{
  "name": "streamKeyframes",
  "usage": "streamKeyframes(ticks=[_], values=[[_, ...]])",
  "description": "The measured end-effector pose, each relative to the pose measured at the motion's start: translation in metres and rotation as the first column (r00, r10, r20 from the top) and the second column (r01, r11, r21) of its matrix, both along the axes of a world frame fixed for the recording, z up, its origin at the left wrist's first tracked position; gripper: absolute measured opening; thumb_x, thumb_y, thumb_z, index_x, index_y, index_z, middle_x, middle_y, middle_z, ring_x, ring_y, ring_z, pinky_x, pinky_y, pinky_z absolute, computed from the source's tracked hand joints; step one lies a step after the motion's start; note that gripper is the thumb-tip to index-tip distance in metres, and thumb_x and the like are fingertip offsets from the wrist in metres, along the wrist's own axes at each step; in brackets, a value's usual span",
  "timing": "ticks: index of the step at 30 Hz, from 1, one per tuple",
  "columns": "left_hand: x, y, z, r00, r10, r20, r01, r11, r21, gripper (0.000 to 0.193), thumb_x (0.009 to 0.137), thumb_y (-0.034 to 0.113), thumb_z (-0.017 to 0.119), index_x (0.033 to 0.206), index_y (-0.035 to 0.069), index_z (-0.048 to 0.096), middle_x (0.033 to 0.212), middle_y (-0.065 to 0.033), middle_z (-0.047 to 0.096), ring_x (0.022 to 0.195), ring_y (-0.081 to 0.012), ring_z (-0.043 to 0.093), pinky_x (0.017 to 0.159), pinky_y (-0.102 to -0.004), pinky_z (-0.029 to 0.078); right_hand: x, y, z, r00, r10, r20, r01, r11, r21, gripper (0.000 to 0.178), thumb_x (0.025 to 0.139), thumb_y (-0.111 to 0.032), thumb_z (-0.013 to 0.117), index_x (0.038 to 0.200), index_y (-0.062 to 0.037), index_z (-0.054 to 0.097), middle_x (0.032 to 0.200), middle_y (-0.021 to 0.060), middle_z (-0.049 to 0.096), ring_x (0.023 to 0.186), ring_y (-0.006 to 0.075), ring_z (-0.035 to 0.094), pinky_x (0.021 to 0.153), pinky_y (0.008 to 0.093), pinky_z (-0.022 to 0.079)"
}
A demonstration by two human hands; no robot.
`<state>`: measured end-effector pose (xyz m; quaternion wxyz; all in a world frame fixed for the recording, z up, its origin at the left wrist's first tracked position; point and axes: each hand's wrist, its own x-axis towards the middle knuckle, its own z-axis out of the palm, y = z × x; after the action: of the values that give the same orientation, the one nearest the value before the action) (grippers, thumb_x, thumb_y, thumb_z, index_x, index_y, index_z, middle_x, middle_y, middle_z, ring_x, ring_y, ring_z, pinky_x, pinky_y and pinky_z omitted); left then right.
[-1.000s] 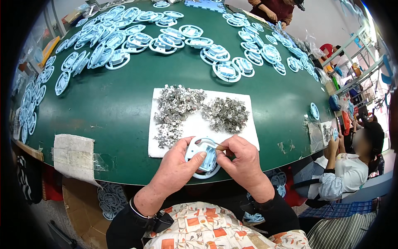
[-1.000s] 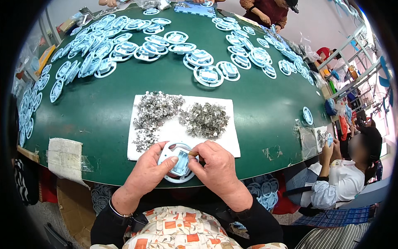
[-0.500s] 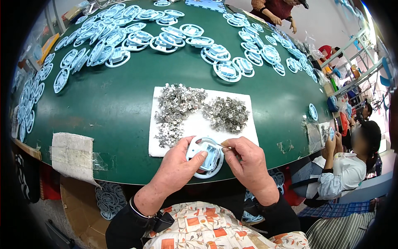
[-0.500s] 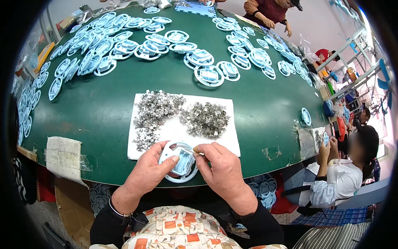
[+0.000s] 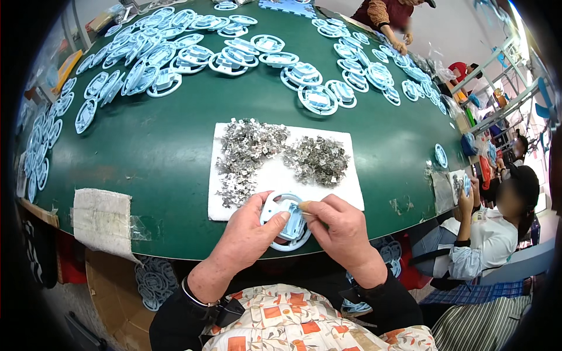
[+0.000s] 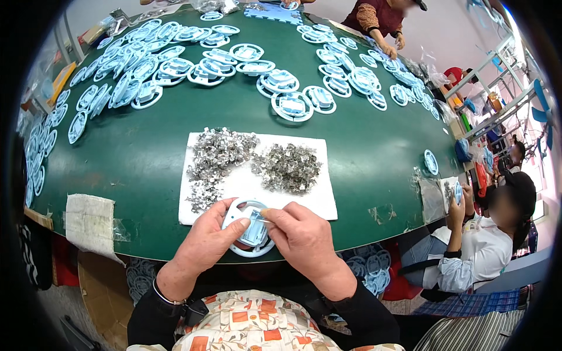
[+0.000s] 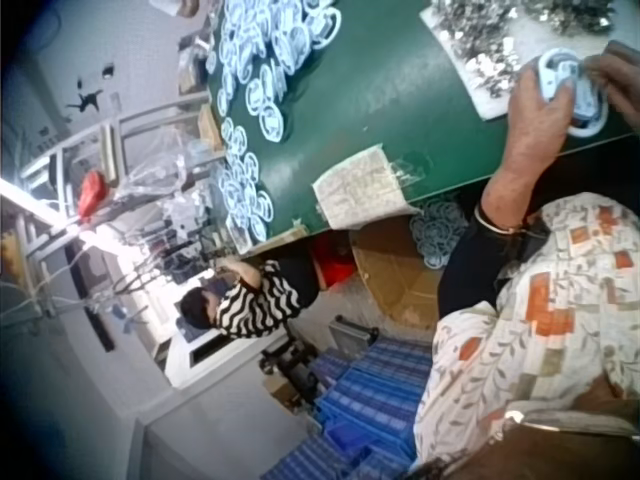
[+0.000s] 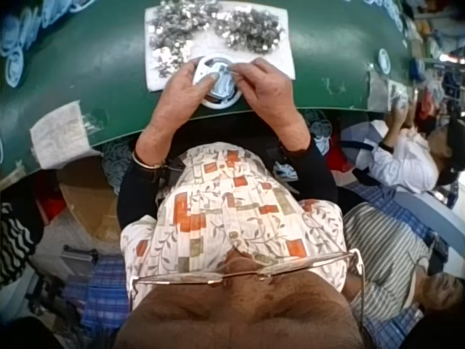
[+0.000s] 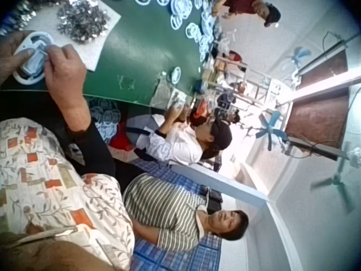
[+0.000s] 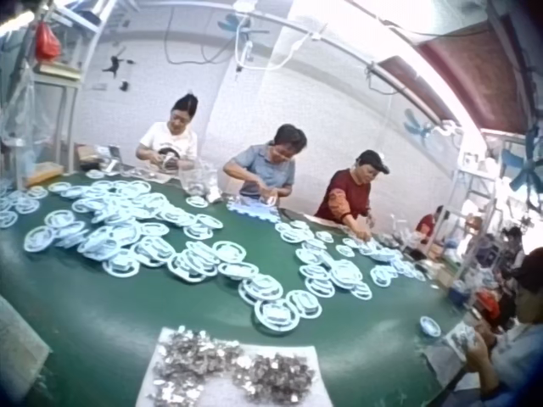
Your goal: The person sits at a green table in a workshop, assembling light blue plastic rings. They pick up a ring, insert a small metal pin into a central slot using a wooden-handled tool, and place the finished item on the table. The process is repeated continuously with other workers visible in the background.
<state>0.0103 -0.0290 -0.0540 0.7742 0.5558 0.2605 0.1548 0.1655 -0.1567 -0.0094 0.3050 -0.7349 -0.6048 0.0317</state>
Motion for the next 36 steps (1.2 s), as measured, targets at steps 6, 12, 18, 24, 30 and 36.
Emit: streamKeyframes(ticks=[6,12,18,24,30,36], values=[[0.001,0.002,0.005,0.999,-0.04,-0.03,0.039,0.999,-0.026,0.045,0.101,0.014,0.063,0.137,-0.007,0.045,0.116,-0.0088,0.064,0.098,-0.0097,0.064,0.081,-0.0259,0.057,0.0,-0.002,-0.002,0.991,-0.093,-0.096,0.097,0.995,0.034,0.02,0.081,-0.008,0.076,0.101,-0.0085,0.07,0.077,0.0069,0.062,0.064,0.0258,0.065,0.056,0.0356,0.052],[-0.001,0.002,0.008,0.999,-0.029,-0.037,0.029,0.999,-0.02,0.047,0.1,0.013,0.064,0.138,-0.006,0.044,0.117,-0.0095,0.064,0.096,-0.0101,0.065,0.08,-0.0259,0.058,-0.002,0.008,-0.001,1.0,-0.014,-0.024,0.015,1.0,0.011,0.015,0.082,-0.007,0.076,0.094,-0.0065,0.068,0.076,0.0069,0.063,0.064,0.0255,0.065,0.056,0.0354,0.052],[-0.001,0.001,-0.001,0.999,-0.043,-0.011,0.042,0.999,-0.016,0.047,0.1,0.013,0.063,0.139,-0.006,0.044,0.118,-0.01,0.063,0.095,-0.0105,0.065,0.075,-0.0252,0.059,0.004,0.009,0.0,0.965,-0.016,-0.263,0.001,0.998,-0.057,0.012,0.083,-0.003,0.072,0.091,-0.0015,0.065,0.078,0.0094,0.065,0.065,0.0209,0.066,0.058,0.0307,0.052],[-0.001,0.002,-0.001,0.998,-0.048,-0.036,0.048,0.999,-0.004,0.048,0.101,0.014,0.064,0.139,-0.006,0.044,0.118,-0.0102,0.063,0.095,-0.0103,0.065,0.076,-0.0253,0.06,0.001,0.013,-0.008,0.879,-0.039,-0.476,0.035,0.999,-0.018,0.011,0.084,-0.001,0.071,0.091,0.0004,0.063,0.078,0.0089,0.063,0.065,0.0164,0.063,0.06,0.028,0.051],[-0.001,0.003,0.008,0.996,-0.052,-0.076,0.048,0.997,-0.059,0.048,0.1,0.013,0.064,0.139,-0.007,0.045,0.117,-0.01,0.063,0.097,-0.0099,0.064,0.079,-0.0253,0.058,-0.004,0.016,-0.02,0.952,-0.032,-0.304,0.051,0.997,0.057,0.013,0.083,0.0,0.07,0.093,-0.0009,0.064,0.079,0.0113,0.065,0.066,0.0214,0.066,0.06,0.0308,0.053],[-0.003,0.004,0.011,0.99,-0.05,-0.133,0.056,0.998,0.04,0.048,0.098,0.011,0.065,0.139,-0.007,0.046,0.119,-0.0097,0.064,0.099,-0.0112,0.063,0.084,-0.027,0.056,-0.011,0.008,-0.01,1.0,0.014,-0.005,-0.013,0.999,0.038,0.018,0.085,-0.005,0.071,0.102,-0.0028,0.067,0.076,0.0109,0.062,0.066,0.0269,0.065,0.059,0.0353,0.053]])
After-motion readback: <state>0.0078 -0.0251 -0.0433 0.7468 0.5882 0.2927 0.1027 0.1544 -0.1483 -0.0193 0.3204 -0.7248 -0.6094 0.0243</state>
